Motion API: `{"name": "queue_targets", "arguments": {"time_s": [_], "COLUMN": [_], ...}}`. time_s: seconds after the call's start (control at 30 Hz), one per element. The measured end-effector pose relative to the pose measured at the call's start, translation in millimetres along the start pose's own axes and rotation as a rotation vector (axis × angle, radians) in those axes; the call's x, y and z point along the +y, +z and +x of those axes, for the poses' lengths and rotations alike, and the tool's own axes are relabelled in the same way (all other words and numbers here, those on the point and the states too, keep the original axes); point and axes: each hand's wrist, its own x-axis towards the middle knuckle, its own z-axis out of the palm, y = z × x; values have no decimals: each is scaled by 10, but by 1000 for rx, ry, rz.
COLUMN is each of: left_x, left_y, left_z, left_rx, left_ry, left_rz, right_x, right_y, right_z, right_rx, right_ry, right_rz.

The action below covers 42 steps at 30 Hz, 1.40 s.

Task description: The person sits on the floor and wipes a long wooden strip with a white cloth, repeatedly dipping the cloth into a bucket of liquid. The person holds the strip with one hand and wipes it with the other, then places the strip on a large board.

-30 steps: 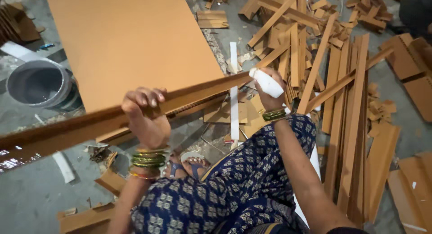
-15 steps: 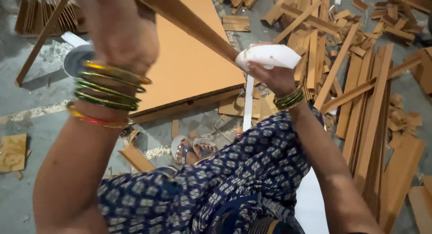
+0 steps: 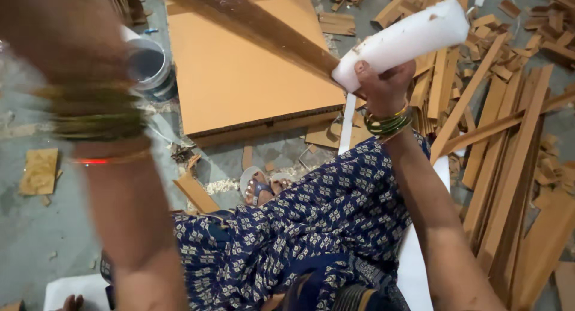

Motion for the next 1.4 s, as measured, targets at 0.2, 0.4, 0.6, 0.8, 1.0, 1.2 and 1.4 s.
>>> {"name": "queue_targets", "arguments": {"time_s": [0.2,0.4,0.6,0.8,1.0,1.2,1.4], "left_x": [-705,-767,-1170,-1338,-971,-639,-501], "left_y": [-354,-1018,-1224,-1276,-1591,-1865,-1866], "left_z": [-643,-1011,-1196,-1202,-985,-878,-797], "left_rx": [217,456,456,571,529,577,564], "left_ry": [-157,-72,-68,-127,-95,-103,-65], "left_rz": [-63,-39,-37,-83,-122,-112,-229], "right_x": [70,251,391,460,728,834,713], "right_y": [567,869,1299,1507,1217,899,913], "right_z": [-128,-299,-548,-530,-498,-532,-437], "right_rx": [-217,-394,-339,-349,-323,-236,-16], "right_ry": [-194,-356,-320,-356,-333,-311,-327], "right_rz": [-280,-415,-393,-430,-586,-774,-766]}}
